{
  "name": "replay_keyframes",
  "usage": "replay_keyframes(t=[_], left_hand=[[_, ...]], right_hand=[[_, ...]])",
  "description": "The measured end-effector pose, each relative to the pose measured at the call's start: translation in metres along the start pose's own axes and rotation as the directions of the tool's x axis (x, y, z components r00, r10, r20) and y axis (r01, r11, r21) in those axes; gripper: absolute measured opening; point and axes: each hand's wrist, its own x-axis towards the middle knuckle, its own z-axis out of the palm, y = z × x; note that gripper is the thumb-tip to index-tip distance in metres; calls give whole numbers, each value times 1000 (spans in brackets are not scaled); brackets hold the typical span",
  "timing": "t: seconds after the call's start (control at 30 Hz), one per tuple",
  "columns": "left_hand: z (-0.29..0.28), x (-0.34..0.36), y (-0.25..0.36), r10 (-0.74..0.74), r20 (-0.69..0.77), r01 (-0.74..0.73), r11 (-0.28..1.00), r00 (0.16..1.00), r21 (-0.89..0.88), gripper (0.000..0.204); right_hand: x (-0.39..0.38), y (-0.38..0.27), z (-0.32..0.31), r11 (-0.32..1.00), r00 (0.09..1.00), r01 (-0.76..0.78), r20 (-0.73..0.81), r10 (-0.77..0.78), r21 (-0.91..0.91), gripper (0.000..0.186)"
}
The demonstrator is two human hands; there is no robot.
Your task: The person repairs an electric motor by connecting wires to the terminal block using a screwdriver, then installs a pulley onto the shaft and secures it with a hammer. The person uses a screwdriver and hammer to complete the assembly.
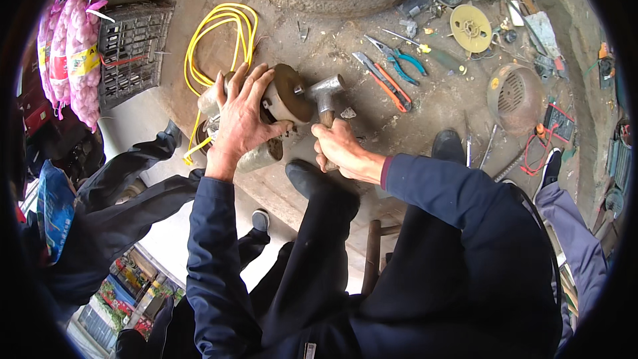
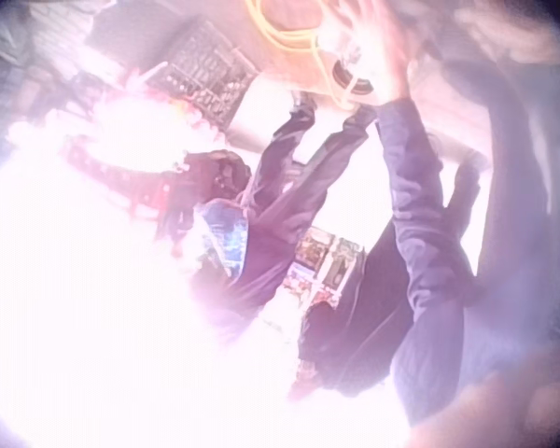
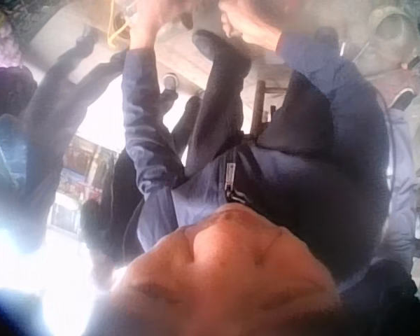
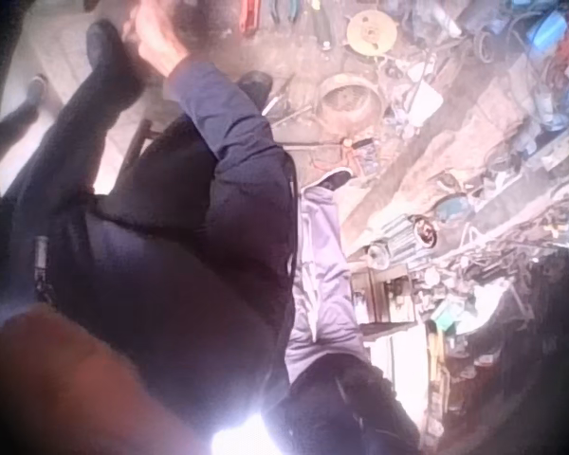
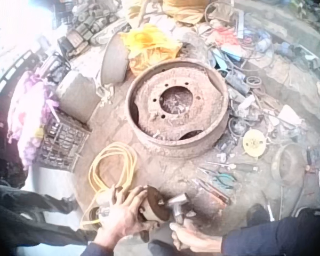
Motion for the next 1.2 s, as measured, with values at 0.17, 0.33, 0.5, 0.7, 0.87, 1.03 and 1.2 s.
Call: replay_keyframes(t=[0.17,0.33,0.5,0.7,0.87,1.03,1.2], left_hand=[[-3,3,0,-8,13,8,1000,1000,8,111],[-6,1,5,-31,64,31,999,997,10,112],[-3,-1,1,-21,40,23,999,999,-42,114],[0,0,-1,-10,-3,10,998,1000,-58,117],[-2,0,-4,6,6,-6,998,1000,-64,118],[-3,-4,-5,-1,32,4,998,999,-67,118],[-4,-8,-8,-22,50,27,994,999,-104,122]], right_hand=[[10,15,0,987,977,141,-169,-127,71,19],[11,8,8,995,999,31,24,-33,97,17],[12,-4,-20,963,984,173,-76,-160,207,28],[25,6,5,986,991,37,124,-57,160,22],[29,6,8,970,998,67,-9,-66,235,27],[27,6,13,994,999,-35,0,35,103,25],[25,3,6,931,973,215,11,-228,295,29]])
